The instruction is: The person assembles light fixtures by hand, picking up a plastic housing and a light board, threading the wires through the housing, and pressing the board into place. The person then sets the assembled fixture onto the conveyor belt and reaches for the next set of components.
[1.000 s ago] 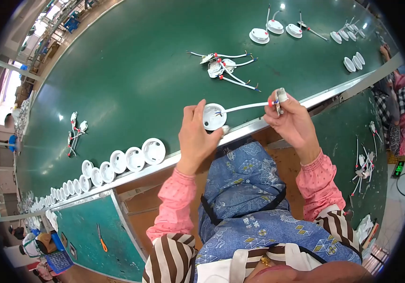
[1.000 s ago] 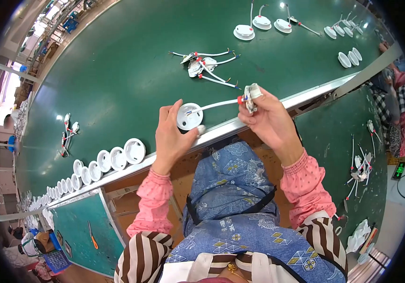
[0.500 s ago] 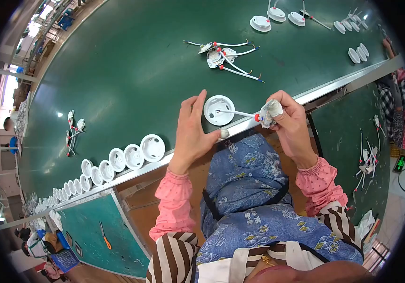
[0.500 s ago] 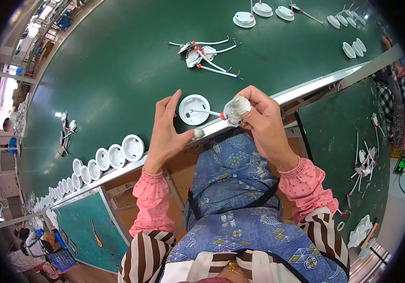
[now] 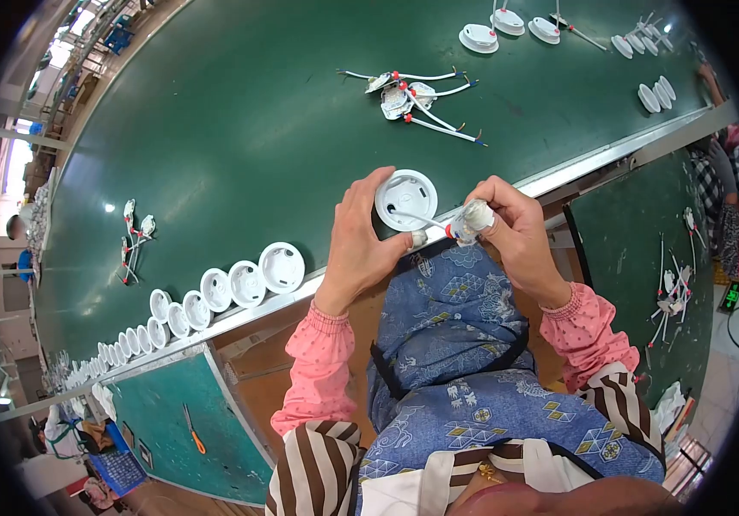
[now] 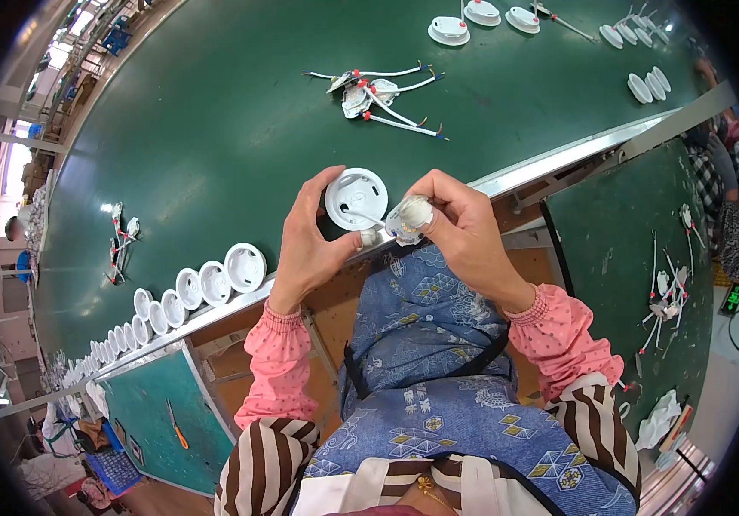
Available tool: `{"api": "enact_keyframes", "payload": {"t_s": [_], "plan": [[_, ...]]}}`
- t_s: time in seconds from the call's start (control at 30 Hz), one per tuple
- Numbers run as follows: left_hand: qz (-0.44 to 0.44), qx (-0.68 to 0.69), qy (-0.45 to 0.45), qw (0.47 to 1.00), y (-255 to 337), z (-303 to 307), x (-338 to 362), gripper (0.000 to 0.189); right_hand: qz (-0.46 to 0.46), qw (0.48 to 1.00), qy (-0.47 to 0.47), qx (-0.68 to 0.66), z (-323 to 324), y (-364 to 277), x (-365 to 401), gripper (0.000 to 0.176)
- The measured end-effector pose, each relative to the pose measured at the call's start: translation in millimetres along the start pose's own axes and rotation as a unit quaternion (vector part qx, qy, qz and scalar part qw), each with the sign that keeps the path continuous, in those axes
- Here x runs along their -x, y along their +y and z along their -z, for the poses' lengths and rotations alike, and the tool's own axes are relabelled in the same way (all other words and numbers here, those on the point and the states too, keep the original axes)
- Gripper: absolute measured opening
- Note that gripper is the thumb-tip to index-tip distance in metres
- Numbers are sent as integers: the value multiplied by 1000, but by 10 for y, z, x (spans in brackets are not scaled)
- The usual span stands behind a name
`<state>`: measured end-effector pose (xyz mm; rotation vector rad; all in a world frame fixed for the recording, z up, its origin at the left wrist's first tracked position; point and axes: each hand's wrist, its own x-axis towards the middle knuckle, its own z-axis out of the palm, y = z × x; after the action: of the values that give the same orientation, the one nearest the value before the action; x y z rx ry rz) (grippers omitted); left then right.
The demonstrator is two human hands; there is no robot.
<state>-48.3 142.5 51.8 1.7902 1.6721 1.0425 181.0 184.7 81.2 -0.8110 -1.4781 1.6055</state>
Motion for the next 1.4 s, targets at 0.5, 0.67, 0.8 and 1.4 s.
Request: {"api": "enact_keyframes", "payload": {"t_s": [0.5,0.67,0.8,1.4], "plan": [[-60,71,27,995,748,-43,328,83,187,936,108,278,-301,-123,161,9],[-100,53,57,992,764,-111,389,84,226,923,98,296,-286,-110,221,7],[-124,30,57,990,790,-109,424,84,233,920,101,299,-333,-123,260,7],[-122,67,94,986,722,-330,573,78,289,892,114,328,-396,-52,350,17]]}}
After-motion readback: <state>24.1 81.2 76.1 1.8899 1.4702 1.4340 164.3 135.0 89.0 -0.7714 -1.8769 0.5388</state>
